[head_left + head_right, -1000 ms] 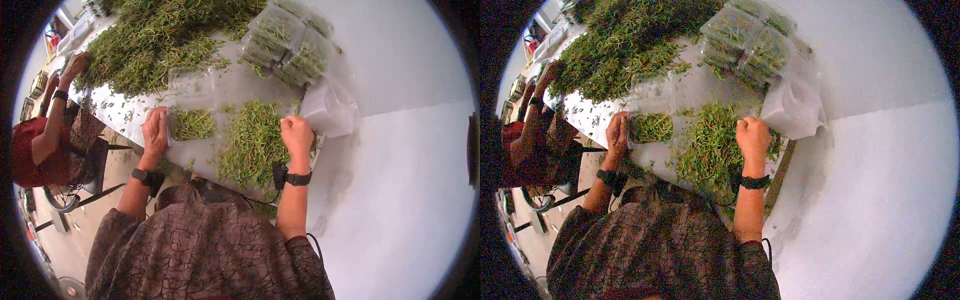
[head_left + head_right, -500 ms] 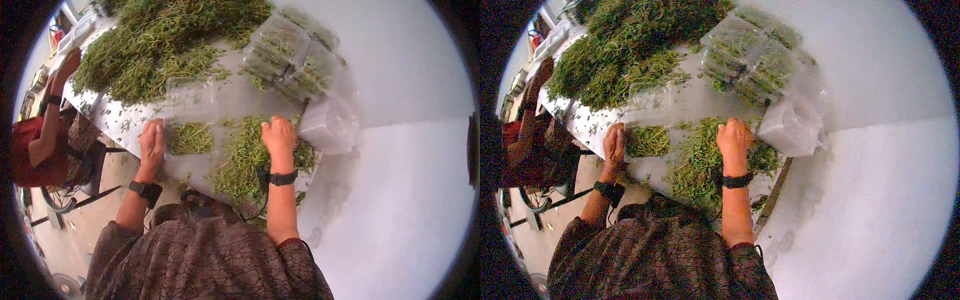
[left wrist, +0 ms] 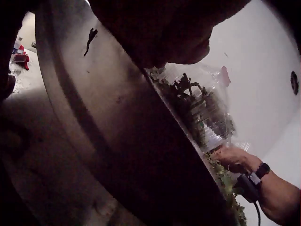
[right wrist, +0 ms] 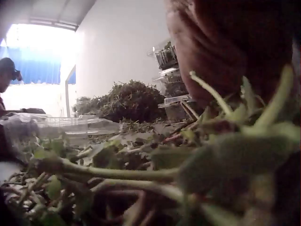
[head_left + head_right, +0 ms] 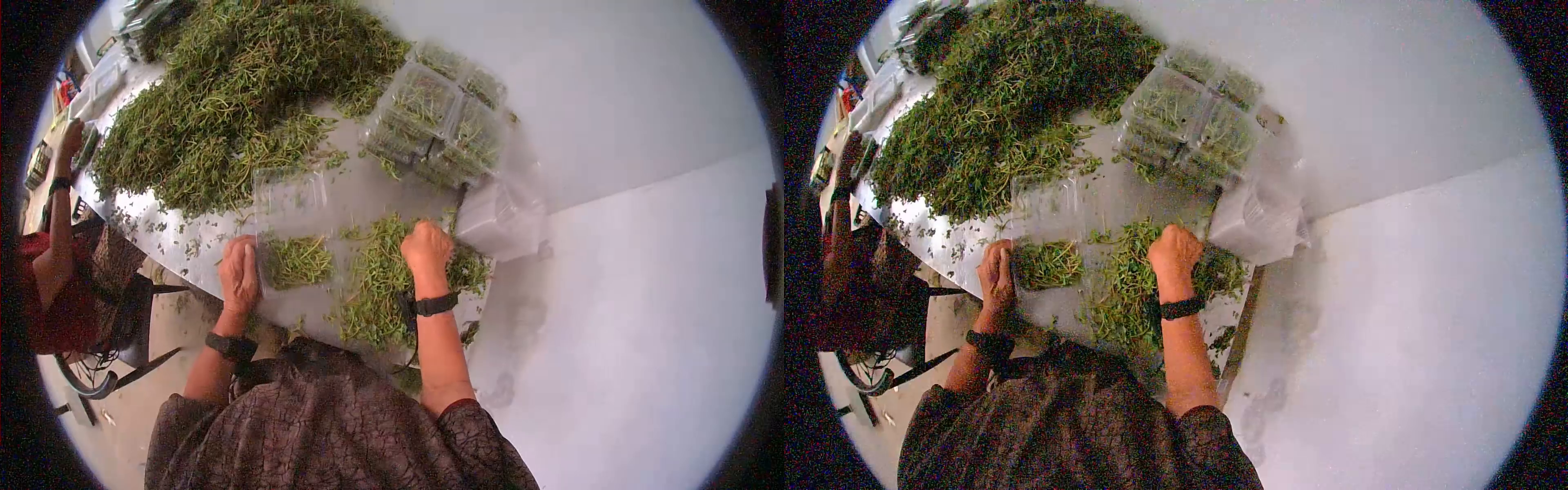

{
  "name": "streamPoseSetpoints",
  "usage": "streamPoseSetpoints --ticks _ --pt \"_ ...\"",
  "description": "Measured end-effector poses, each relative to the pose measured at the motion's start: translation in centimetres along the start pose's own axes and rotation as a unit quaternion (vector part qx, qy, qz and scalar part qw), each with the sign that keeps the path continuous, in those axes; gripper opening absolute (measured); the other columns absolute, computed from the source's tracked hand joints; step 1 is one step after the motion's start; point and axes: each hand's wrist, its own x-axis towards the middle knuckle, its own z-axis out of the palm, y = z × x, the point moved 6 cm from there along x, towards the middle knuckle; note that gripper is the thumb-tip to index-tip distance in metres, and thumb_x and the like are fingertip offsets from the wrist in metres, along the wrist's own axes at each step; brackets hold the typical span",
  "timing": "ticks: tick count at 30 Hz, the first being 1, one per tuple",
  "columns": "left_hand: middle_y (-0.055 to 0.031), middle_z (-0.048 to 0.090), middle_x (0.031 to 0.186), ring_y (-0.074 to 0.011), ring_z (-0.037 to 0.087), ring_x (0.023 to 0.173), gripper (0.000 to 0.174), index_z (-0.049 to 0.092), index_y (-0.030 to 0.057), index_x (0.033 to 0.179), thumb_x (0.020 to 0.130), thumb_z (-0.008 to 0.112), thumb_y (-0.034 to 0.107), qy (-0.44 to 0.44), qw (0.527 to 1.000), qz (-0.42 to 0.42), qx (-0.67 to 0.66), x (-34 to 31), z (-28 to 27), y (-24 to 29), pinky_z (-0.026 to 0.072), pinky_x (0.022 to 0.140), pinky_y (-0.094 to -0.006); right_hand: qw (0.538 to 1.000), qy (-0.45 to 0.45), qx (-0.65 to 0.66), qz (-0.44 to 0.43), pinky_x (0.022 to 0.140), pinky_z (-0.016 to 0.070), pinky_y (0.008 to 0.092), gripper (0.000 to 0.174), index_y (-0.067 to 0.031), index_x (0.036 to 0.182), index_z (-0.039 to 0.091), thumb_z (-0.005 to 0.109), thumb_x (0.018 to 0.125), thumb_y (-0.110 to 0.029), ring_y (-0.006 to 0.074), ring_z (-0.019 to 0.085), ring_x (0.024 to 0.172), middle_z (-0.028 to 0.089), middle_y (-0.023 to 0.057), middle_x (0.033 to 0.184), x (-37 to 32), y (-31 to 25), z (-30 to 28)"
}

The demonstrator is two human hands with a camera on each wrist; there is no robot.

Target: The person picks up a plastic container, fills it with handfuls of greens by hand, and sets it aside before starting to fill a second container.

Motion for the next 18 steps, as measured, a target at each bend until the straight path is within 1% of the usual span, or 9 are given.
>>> streamPoseSetpoints --ticks 4,6,7,9,12,14,16,17,18 --pt "-0.0174 0.058 0.096 -0.0354 0.057 0.086 0.018 0.057 -0.0005 0.094 0.092 0.042 0.010 -0.001 1.000 0.022 0.000 0.0 0.0 0.4 0.0449 0.076 -0.0381 0.998 0.050 -0.001 -0.036 0.061 0.0491 0.0445 0.011 0.0002 0.060 0.061 0.059 0.066 -0.008 0.0374 0.062 0.065 0.060 0.0232 0.066 0.1 -0.6 -0.2" --pt "-0.0178 0.058 0.096 -0.0358 0.056 0.086 0.018 0.057 -0.0005 0.095 0.092 0.042 0.010 -0.007 1.000 0.021 0.007 0.0 0.0 0.3 0.0448 0.076 -0.0384 0.998 -0.051 -0.017 -0.016 0.063 0.0489 0.0448 0.010 -0.0002 0.065 0.061 0.058 0.068 -0.009 0.0376 0.062 0.067 0.061 0.0237 0.070 0.4 -0.7 0.2" --pt "-0.0182 0.058 0.095 -0.0362 0.056 0.086 0.018 0.057 -0.0005 0.096 0.092 0.042 0.010 -0.017 1.000 0.018 0.013 -0.1 0.1 0.2 0.0446 0.075 -0.0388 0.998 -0.051 -0.017 -0.019 0.063 0.0489 0.0448 0.010 -0.0002 0.065 0.061 0.058 0.068 -0.009 0.0376 0.062 0.067 0.061 0.0237 0.070 0.2 -0.8 0.0" --pt "-0.0185 0.057 0.094 -0.0365 0.056 0.085 0.019 0.056 -0.0006 0.096 0.092 0.042 0.011 -0.015 1.000 0.024 0.000 -0.1 0.1 0.0 0.0445 0.075 -0.0390 0.999 0.023 0.025 -0.031 0.065 0.0481 0.0454 0.011 -0.0002 0.071 0.061 0.056 0.070 -0.010 0.0385 0.061 0.070 0.061 0.0241 0.072 -0.4 -0.7 -1.2" --pt "-0.0185 0.057 0.095 -0.0363 0.055 0.087 0.019 0.056 -0.0005 0.096 0.092 0.042 0.011 -0.025 0.999 0.019 -0.008 0.0 0.1 0.2 0.0443 0.076 -0.0388 0.995 0.031 0.089 0.010 0.068 0.0475 0.0461 0.016 0.0004 0.079 0.061 0.053 0.073 -0.011 0.0393 0.061 0.074 0.062 0.0241 0.076 -0.2 0.3 -2.4" --pt "-0.0183 0.057 0.095 -0.0360 0.056 0.087 0.020 0.056 -0.0007 0.096 0.093 0.042 0.013 -0.020 0.999 0.020 -0.016 0.0 0.1 0.2 0.0445 0.076 -0.0382 0.990 0.071 0.124 0.023 0.068 0.0478 0.0446 0.017 0.0010 0.079 0.061 0.053 0.075 -0.014 0.0394 0.061 0.075 0.062 0.0233 0.078 -0.2 0.8 -3.7" --pt "-0.0181 0.058 0.095 -0.0355 0.056 0.086 0.020 0.056 -0.0007 0.096 0.093 0.042 0.013 -0.019 0.999 0.015 -0.030 0.0 0.1 0.1 0.0446 0.076 -0.0378 0.964 0.115 0.236 0.043 0.064 0.0489 0.0421 0.015 0.0006 0.082 0.059 0.057 0.073 -0.011 0.0378 0.061 0.069 0.062 0.0198 0.071 -0.6 1.2 -5.6" --pt "-0.0178 0.058 0.094 -0.0351 0.056 0.086 0.020 0.056 -0.0006 0.097 0.093 0.043 0.013 -0.020 0.999 0.008 -0.043 -0.2 0.0 0.0 0.0447 0.076 -0.0374 0.954 0.145 0.262 0.000 0.061 0.0479 0.0383 0.014 0.0011 0.083 0.059 0.058 0.074 -0.009 0.0310 0.061 0.065 0.061 0.0175 0.069 -0.1 2.6 -4.0" --pt "-0.0178 0.058 0.094 -0.0351 0.056 0.086 0.020 0.056 -0.0006 0.097 0.093 0.043 0.013 -0.021 0.999 0.004 -0.040 -0.2 -0.1 0.1 0.0447 0.076 -0.0374 0.955 0.140 0.263 0.000 0.061 0.0479 0.0383 0.014 0.0011 0.083 0.059 0.058 0.074 -0.009 0.0310 0.061 0.065 0.061 0.0175 0.069 -0.1 2.7 -4.1"
